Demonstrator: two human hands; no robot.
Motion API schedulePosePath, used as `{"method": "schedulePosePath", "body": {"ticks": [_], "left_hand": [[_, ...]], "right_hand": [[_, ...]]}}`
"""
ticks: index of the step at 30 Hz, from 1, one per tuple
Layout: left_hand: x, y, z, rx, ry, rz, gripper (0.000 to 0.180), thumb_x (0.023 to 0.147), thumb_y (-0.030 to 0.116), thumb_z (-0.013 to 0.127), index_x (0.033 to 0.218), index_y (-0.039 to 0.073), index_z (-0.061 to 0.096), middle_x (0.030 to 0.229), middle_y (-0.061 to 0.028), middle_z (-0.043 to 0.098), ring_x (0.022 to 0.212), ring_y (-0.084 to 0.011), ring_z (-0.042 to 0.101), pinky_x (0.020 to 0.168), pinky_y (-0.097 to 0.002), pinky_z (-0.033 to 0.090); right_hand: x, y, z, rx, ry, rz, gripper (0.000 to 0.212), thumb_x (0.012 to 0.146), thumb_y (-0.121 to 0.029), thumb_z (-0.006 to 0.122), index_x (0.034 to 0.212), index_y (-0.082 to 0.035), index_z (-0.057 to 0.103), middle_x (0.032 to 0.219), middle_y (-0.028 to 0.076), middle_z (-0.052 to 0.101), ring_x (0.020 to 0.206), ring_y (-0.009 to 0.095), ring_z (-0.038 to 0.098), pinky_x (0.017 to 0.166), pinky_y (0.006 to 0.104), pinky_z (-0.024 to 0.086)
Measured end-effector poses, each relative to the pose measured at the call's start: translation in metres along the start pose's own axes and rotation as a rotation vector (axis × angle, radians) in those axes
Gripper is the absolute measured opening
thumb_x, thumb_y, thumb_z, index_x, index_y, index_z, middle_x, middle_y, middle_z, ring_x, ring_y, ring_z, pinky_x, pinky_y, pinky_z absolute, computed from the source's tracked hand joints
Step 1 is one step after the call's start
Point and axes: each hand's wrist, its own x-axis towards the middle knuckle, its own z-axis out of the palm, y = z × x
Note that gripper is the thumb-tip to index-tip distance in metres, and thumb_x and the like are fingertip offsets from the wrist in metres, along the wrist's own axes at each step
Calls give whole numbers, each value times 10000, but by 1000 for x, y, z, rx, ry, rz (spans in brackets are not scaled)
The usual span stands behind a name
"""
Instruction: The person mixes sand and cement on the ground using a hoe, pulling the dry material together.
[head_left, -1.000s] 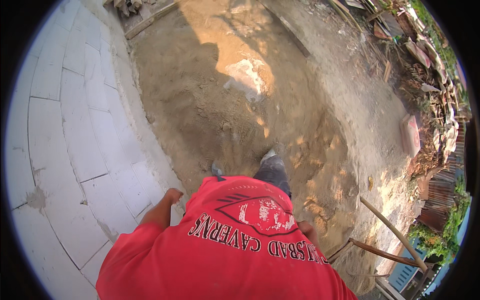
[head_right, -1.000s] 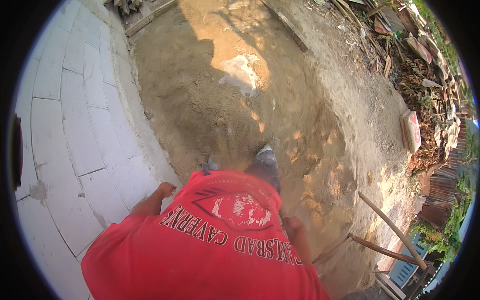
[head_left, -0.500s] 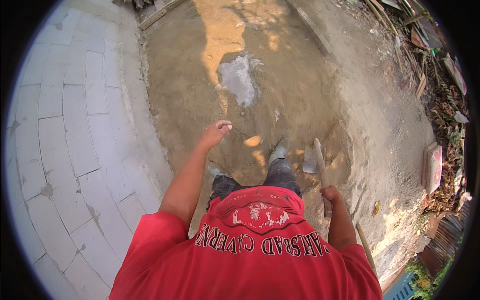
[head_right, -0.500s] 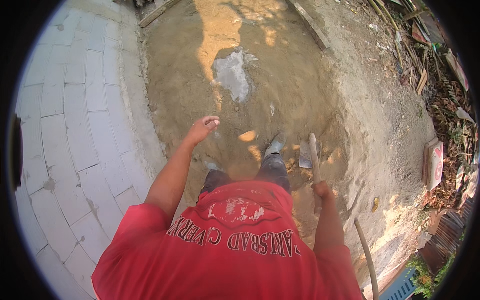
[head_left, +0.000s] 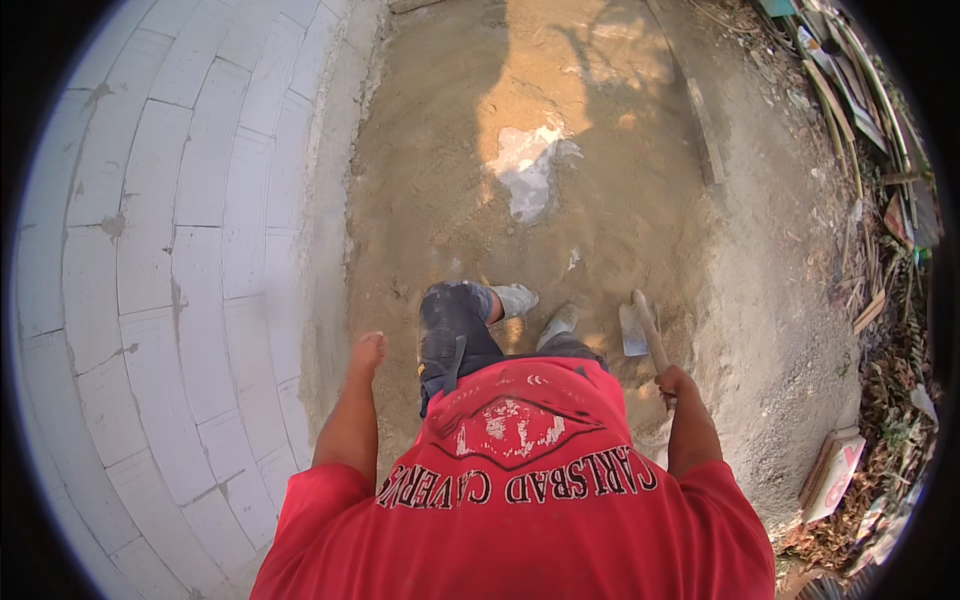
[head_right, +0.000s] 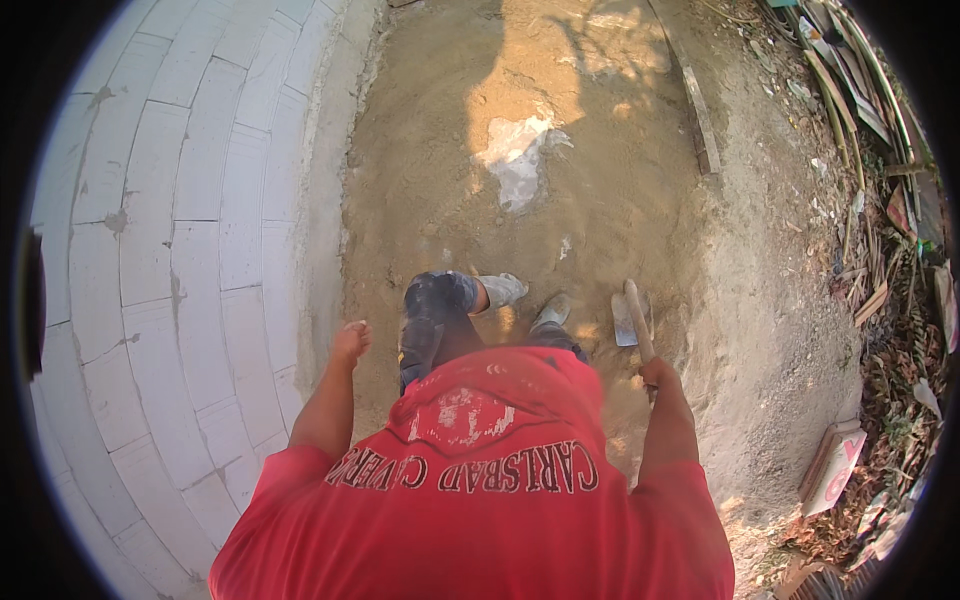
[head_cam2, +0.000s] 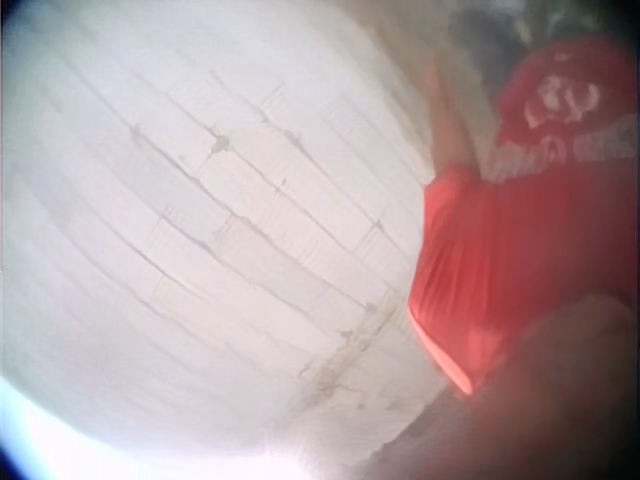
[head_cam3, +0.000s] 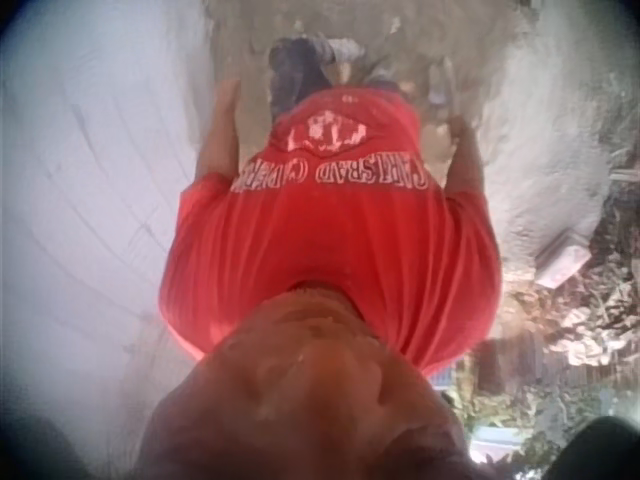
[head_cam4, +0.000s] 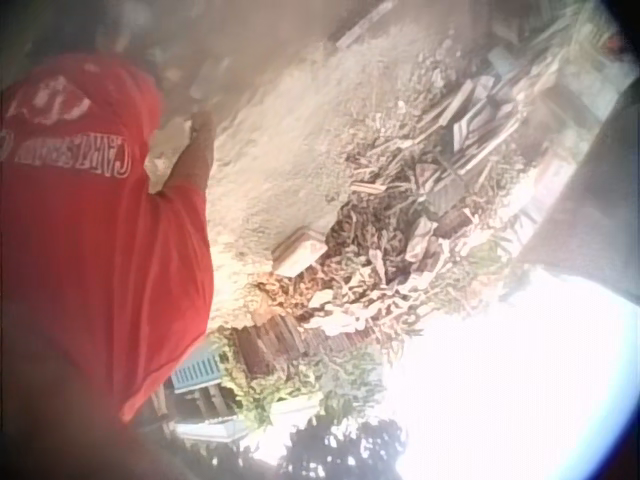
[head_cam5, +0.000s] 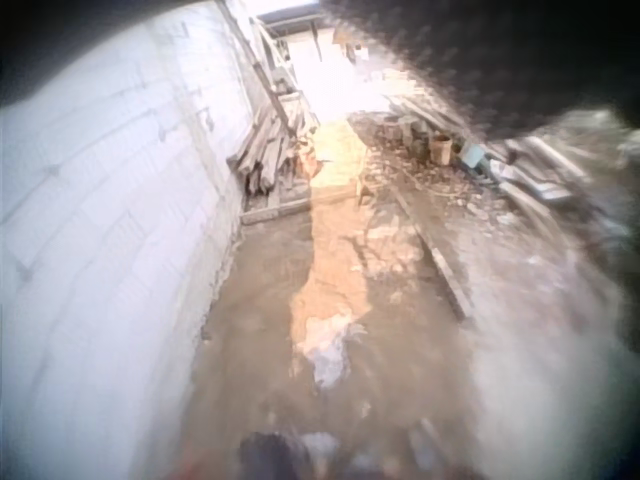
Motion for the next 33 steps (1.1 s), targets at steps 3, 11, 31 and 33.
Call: {"method": "schedulePosePath", "body": {"ticks": [3,11,31,33], "left_hand": [[-59,-111,-12,-72,34,-299,318,950,214,550,1229,75,613,1054,-63,676,733,-164,644,584,-308,507],[-142,-224,15,66,-396,-405,317,953,302,551,1204,129,632,1070,-34,707,757,-190,667,638,-349,522],[121,99,18,203,-311,286,267,915,272,615,1043,48,686,898,-45,709,713,-134,625,628,-287,496],[116,112,59,204,-444,319,265,910,268,618,1048,53,690,895,-35,711,712,-131,633,636,-304,498]], "right_hand": [[18,9,-30,-145,-109,65,303,867,-177,669,970,108,660,775,147,691,622,250,683,545,389,555],[12,-15,11,-86,-191,74,300,869,-203,665,969,80,672,757,143,693,616,241,681,552,404,545],[-195,1,189,50,-69,-63,361,891,-274,676,927,85,689,800,147,698,699,260,682,645,408,552],[-220,3,202,100,-68,-70,361,893,-271,677,934,87,686,808,147,697,705,257,679,647,407,549]]}}
